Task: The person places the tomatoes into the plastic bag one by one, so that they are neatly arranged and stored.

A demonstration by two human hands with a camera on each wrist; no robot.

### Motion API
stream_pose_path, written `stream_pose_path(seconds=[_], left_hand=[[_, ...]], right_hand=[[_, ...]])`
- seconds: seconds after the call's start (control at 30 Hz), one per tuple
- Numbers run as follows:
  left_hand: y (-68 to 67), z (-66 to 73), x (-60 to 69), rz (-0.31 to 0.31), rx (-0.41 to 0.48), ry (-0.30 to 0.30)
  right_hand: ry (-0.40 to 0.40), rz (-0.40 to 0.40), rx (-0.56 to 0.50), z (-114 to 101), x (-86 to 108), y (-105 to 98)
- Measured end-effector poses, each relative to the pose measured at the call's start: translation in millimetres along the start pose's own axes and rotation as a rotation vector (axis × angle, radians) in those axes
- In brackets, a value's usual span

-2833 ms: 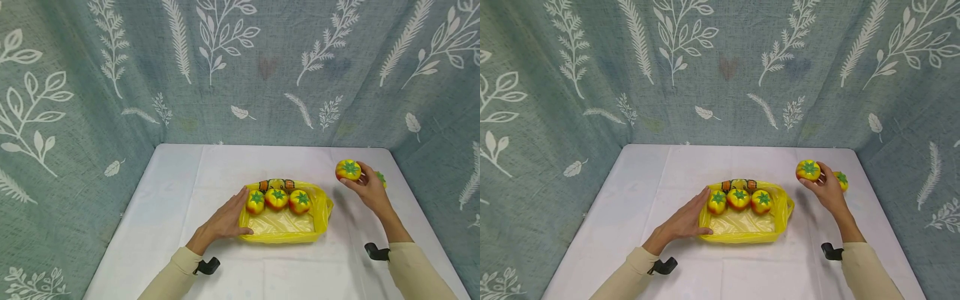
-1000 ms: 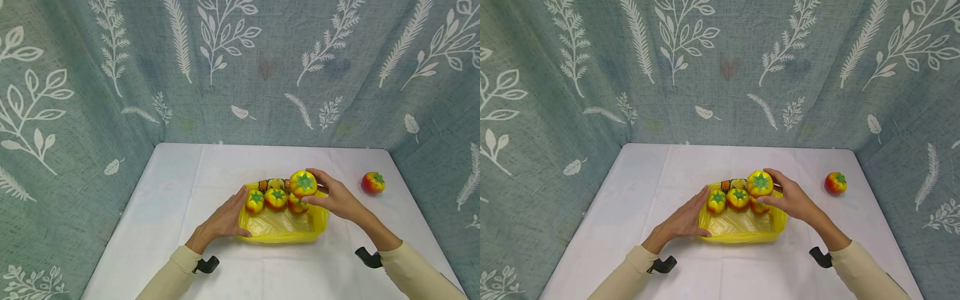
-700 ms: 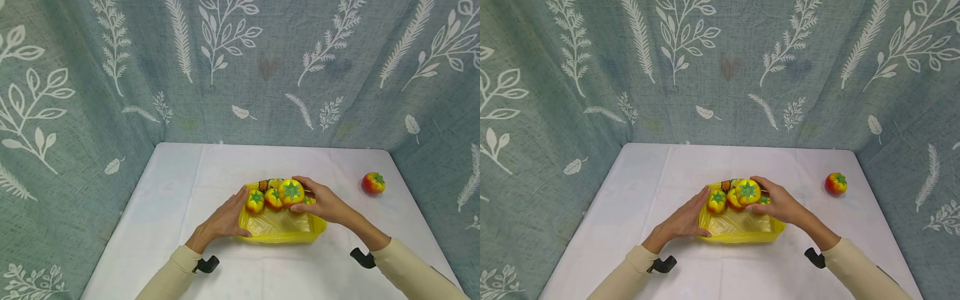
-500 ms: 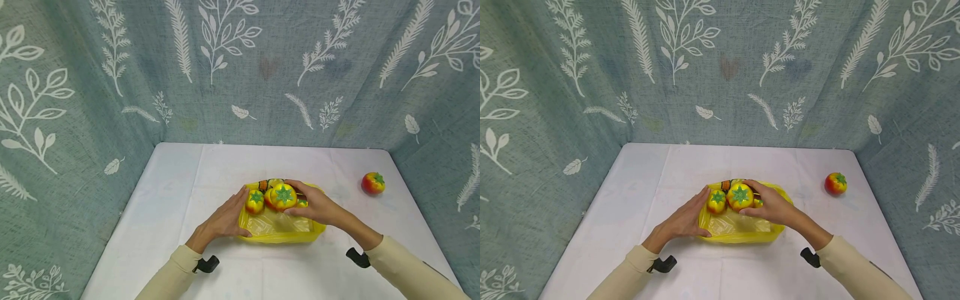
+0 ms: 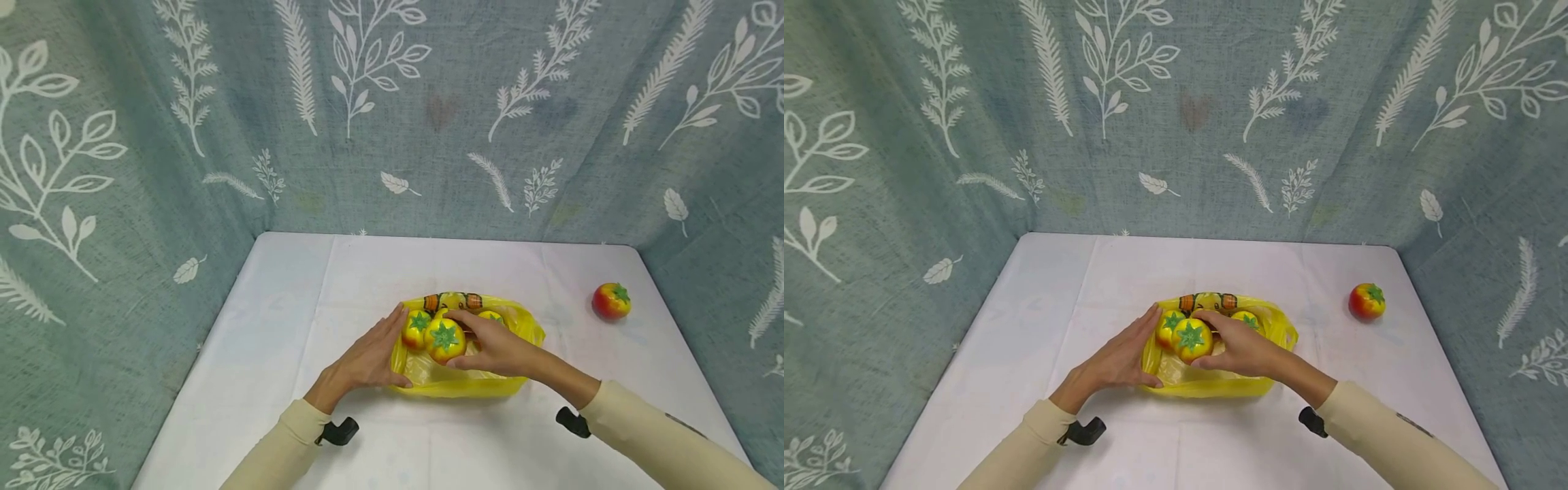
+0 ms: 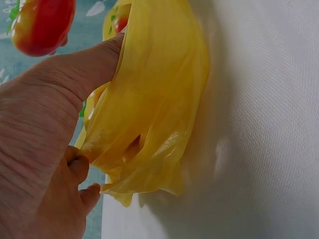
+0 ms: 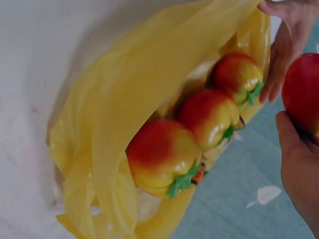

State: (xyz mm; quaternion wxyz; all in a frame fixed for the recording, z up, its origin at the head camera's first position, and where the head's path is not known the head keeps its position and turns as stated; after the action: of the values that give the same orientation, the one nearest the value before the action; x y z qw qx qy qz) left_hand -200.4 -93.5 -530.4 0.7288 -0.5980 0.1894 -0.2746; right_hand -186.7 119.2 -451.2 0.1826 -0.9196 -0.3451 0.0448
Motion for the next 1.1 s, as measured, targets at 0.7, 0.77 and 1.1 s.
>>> stream_pose_path(seconds=[0.7, 0.77, 1.1], left_hand=[[-2.7, 0.5, -0.2, -0.007, -0.002, 0.003], [-2.5, 0.9, 0.1, -0.007, -0.003, 0.005], [-2.8, 1.6, 1.5, 0.009, -0.020, 0.013]], right_hand=[[-0.012, -0.092, 0.032, 16.9, -12.6, 28.2], [0.007, -0.103, 0.046, 20.5, -12.8, 31.7], [0.055, -0.116, 0.091, 32.4, -16.0, 41.6]])
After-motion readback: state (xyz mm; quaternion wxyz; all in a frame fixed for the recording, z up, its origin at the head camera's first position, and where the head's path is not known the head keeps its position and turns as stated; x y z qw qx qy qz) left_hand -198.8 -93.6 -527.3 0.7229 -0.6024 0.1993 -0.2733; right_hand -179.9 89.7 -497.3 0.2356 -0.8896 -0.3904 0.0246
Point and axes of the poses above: each hand's wrist, its own x-axis away from the middle knuckle, its own y-axis out of the palm, z = x × y, the point moved 6 cm from there along -x, towards the middle knuckle, and after that the axes turned 14 degrees about -x, right-handed, at the moved point
